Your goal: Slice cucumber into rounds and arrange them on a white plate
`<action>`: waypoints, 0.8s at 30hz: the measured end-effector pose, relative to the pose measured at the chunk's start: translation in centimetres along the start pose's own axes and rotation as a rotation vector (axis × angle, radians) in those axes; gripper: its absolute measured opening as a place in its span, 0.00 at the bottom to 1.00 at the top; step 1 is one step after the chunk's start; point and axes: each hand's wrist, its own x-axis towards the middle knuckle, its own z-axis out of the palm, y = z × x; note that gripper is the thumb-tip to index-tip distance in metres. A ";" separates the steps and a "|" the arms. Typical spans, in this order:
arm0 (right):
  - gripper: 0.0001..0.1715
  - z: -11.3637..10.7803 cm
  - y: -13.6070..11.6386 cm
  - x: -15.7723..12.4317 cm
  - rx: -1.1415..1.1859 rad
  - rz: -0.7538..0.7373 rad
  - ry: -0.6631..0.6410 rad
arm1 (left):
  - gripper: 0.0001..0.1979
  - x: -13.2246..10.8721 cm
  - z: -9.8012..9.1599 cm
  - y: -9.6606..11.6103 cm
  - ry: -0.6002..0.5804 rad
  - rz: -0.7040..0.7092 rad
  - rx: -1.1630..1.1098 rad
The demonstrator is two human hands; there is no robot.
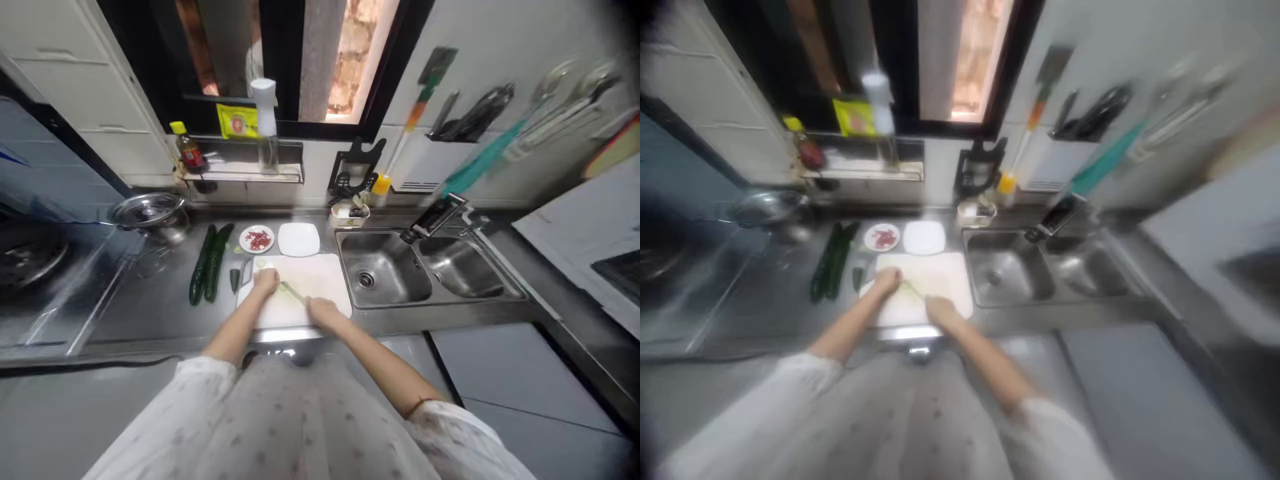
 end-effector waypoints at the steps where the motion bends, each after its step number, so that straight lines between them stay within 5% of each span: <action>1: 0.20 -0.1 -0.1 0.0 -0.002 0.005 -0.005 | 0.12 0.0 0.1 0.0 0.001 0.001 -0.001; 24: 0.18 0.6 0.9 -0.4 -0.004 0.007 -0.003 | 0.10 0.9 0.6 -0.4 -0.001 0.003 -0.037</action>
